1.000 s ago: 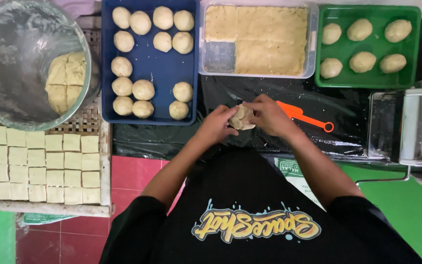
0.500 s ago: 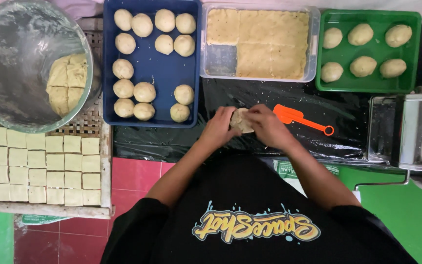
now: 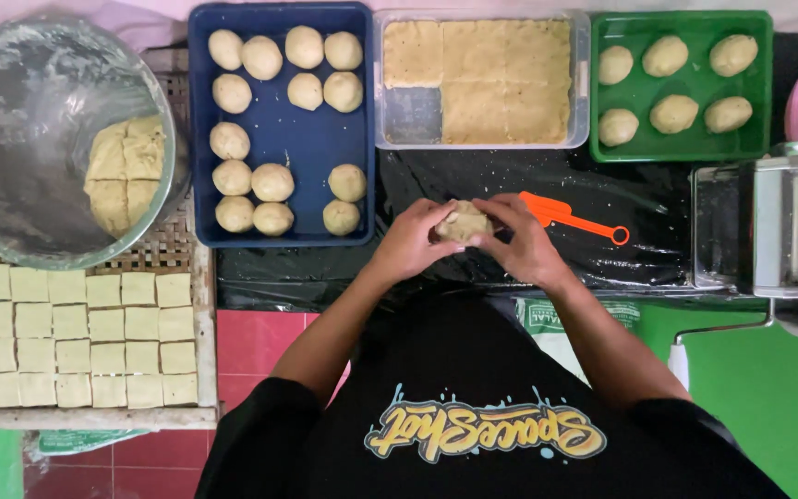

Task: Rolling pieces of dough into smooth, uniform balls by hand.

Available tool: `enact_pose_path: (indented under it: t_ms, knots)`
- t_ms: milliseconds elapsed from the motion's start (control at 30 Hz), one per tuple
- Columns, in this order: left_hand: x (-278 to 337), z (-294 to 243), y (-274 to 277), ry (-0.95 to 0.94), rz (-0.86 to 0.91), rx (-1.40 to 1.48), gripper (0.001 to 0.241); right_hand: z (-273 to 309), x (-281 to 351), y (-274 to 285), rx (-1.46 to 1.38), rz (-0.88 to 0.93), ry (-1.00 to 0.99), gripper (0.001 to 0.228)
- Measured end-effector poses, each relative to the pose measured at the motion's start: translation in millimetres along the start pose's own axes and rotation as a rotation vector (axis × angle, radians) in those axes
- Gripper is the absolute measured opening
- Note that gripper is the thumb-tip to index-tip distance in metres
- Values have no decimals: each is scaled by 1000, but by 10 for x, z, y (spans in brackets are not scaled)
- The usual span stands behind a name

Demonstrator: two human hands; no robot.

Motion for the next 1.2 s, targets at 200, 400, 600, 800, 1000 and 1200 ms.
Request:
enact_pose_path:
  t_ms: [200,400,600,800,1000,1200]
  knots:
    - [35,-354,-6,210,16,220,77,524,44,-168,-162,-320,-151,47]
    - [155,-168,101,227,-10,178,66,465,41,-394,-253,-436,-372,39]
    - [444,-820,386,-497,-512,-122,63,534,-107,-602,-972,-686,-580,47]
    - [384,-761,288,-393,-659,-167,26,818,-26,-681,-531,-594,-619,57]
    - [333,-481,315,-359,-537,57,26,655,97,-891,-386,-520,-570,55]
    - [396,-18,109,321,-776,974,13,1029,194,-409,-140,-415,-204,53]
Point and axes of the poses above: each hand's wrist, its own x-axis away from the middle knuckle, its own y-axis out of the back of the hand, z = x × y, the point moved 6 cm from there along -x, towards the middle knuckle, and after that the axes turned 8 degrees about x, right-handed, at the moved point
